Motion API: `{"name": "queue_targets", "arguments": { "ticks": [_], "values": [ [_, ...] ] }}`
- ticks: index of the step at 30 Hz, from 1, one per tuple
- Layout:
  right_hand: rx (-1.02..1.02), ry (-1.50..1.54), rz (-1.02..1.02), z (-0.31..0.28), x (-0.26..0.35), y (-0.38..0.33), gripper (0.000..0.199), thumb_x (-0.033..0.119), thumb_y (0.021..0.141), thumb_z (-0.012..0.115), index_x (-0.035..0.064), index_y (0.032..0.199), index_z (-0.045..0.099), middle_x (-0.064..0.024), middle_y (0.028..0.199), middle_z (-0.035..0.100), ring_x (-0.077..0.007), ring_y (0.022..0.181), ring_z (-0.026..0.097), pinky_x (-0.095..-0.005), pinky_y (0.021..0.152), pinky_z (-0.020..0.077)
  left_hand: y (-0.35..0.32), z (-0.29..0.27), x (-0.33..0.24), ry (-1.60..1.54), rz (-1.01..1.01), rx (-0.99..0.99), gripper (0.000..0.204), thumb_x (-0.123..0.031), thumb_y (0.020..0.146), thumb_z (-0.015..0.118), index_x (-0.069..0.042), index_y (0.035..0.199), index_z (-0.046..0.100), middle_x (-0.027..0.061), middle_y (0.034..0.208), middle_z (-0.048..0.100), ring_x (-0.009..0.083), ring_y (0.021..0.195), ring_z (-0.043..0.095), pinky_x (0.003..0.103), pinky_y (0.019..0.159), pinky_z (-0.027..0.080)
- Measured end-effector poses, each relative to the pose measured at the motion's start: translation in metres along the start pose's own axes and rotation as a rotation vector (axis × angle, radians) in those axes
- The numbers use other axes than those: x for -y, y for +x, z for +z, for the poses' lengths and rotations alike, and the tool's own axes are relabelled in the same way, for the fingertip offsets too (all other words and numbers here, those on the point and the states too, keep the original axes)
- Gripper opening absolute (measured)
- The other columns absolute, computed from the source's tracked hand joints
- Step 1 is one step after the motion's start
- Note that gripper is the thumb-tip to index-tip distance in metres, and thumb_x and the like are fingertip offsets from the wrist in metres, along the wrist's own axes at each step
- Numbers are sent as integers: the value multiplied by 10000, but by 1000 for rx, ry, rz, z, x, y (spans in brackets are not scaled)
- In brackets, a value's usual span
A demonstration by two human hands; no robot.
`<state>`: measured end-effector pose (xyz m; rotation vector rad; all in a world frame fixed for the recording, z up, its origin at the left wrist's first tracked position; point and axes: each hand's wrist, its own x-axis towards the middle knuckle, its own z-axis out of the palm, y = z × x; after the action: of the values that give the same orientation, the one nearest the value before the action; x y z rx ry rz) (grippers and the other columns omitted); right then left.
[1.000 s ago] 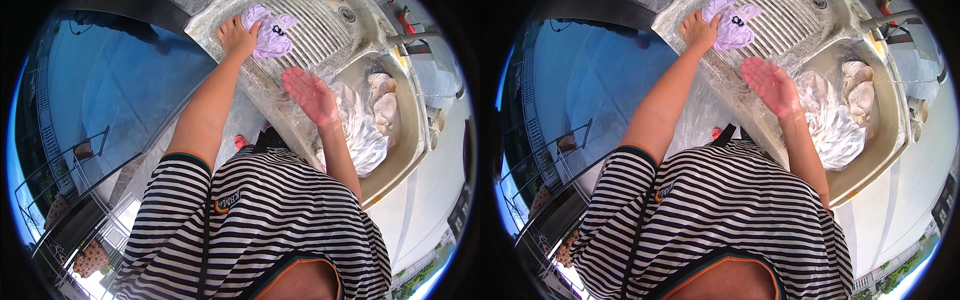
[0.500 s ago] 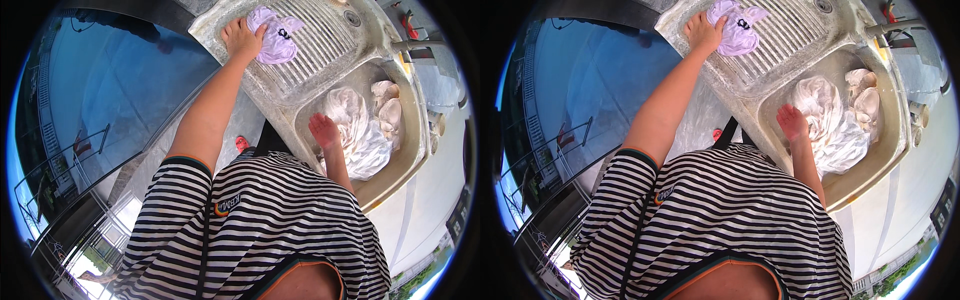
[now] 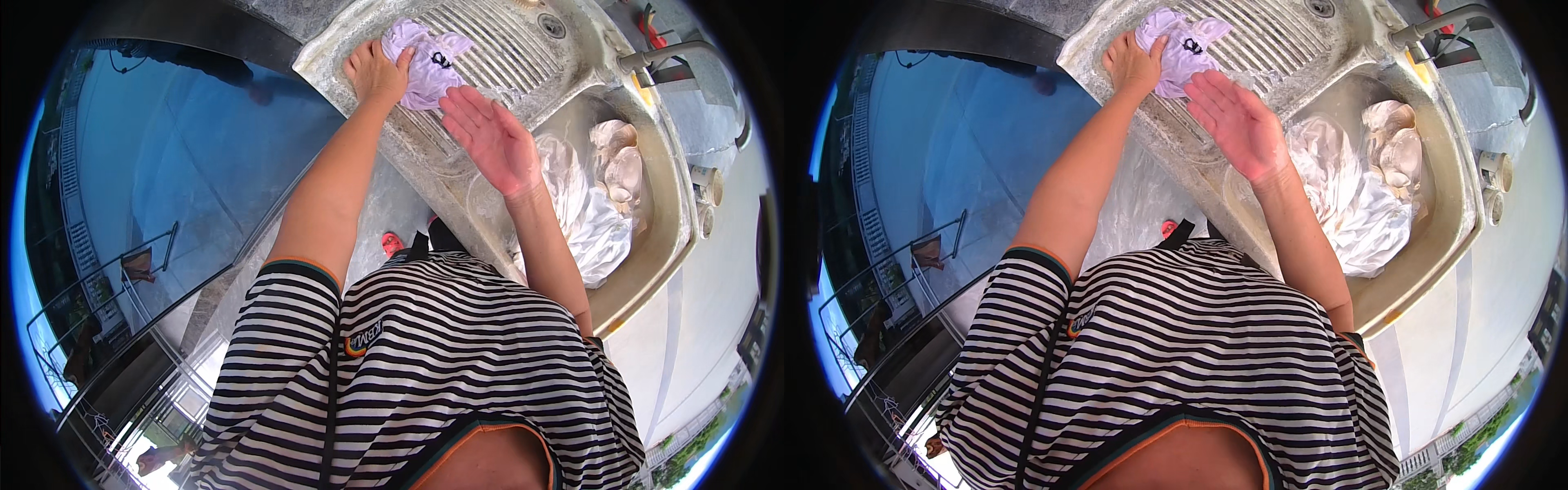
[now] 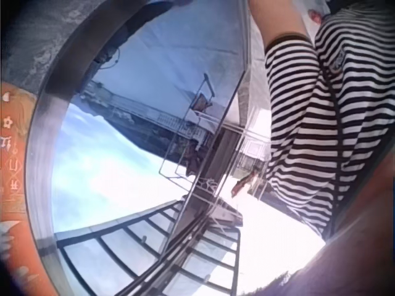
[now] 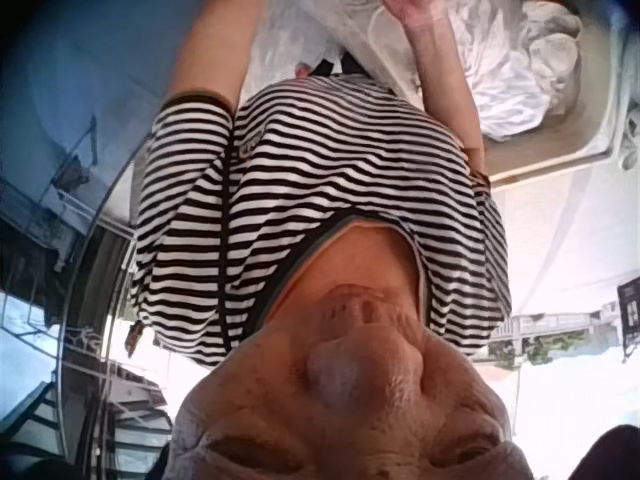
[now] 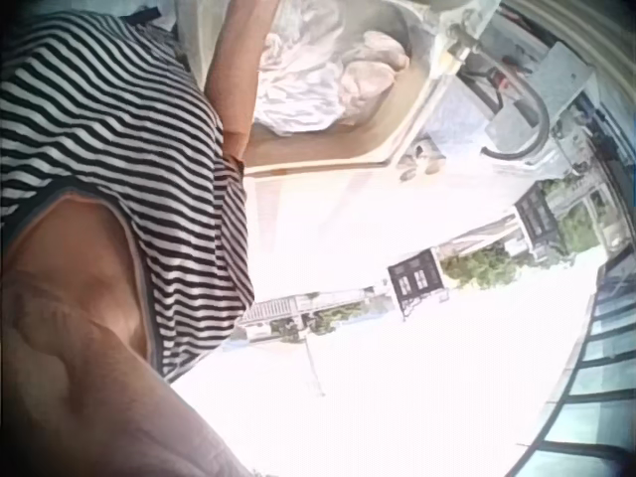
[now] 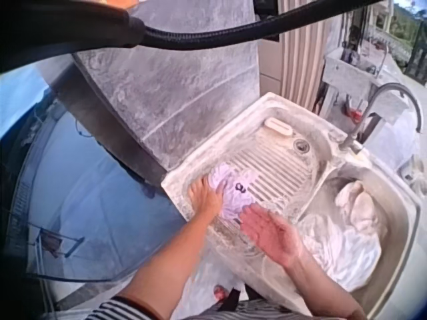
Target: The person hand-washes a light purple t-shirt in a dual-basin utility sink. They scrub the shirt on the washboard, rinse it under running water, wring it out, and repeat the process. Other white garments remain soaking in the adjacent basin.
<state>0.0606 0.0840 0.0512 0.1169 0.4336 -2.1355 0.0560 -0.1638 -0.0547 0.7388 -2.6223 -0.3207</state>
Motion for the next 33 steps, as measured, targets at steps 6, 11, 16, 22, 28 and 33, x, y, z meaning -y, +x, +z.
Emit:
{"name": "queue_targets", "arguments": {
  "ticks": [6,11,16,22,28,33],
  "values": [
    [-179,-542,-304,21,5,4,466,223,1012,532,3,1418,471,-152,1428,514,-256,1309,494,-382,1081,402,-5,10,9,-114,23,-15,782,-618,902,565,-13,1389,465,157,1342,480,315,1298,380,471,1124,167],
    [-780,-377,-226,-126,-14,-67,196,164,987,545,47,1126,618,-76,1126,677,-182,987,626,-315,841,493,-1,6,5,-85,-3,80,873,-665,895,541,1,1442,399,168,1381,452,324,1326,363,475,1139,139],
    [-808,-260,53,-269,-34,-103,143,159,973,519,66,1018,619,-68,980,667,-196,913,621,-340,800,486,8,-20,14,-181,76,279,948,-684,901,516,69,1447,337,213,1397,430,363,1349,347,507,1143,154],
    [-584,354,-67,-248,-41,-92,214,202,989,502,47,893,614,-117,954,686,-252,926,645,-395,875,519,-121,-92,-13,-233,433,324,909,-563,883,638,-21,1520,283,245,1516,326,436,1451,222,559,1182,147],
    [-235,11,16,-47,3,-15,261,172,1007,464,-12,1064,640,-175,1130,665,-286,1096,633,-447,1020,493,-129,-85,-42,-182,602,434,797,-484,866,664,-19,1463,414,206,1532,337,382,1457,263,528,1199,178],
    [-222,-789,-140,9,20,40,335,133,974,582,-36,1261,613,-132,1141,682,-180,1084,633,-298,958,490,-50,-47,-55,-88,762,196,500,-379,861,697,-58,1239,624,145,1406,484,333,1341,408,488,1104,297]
  ]
}}
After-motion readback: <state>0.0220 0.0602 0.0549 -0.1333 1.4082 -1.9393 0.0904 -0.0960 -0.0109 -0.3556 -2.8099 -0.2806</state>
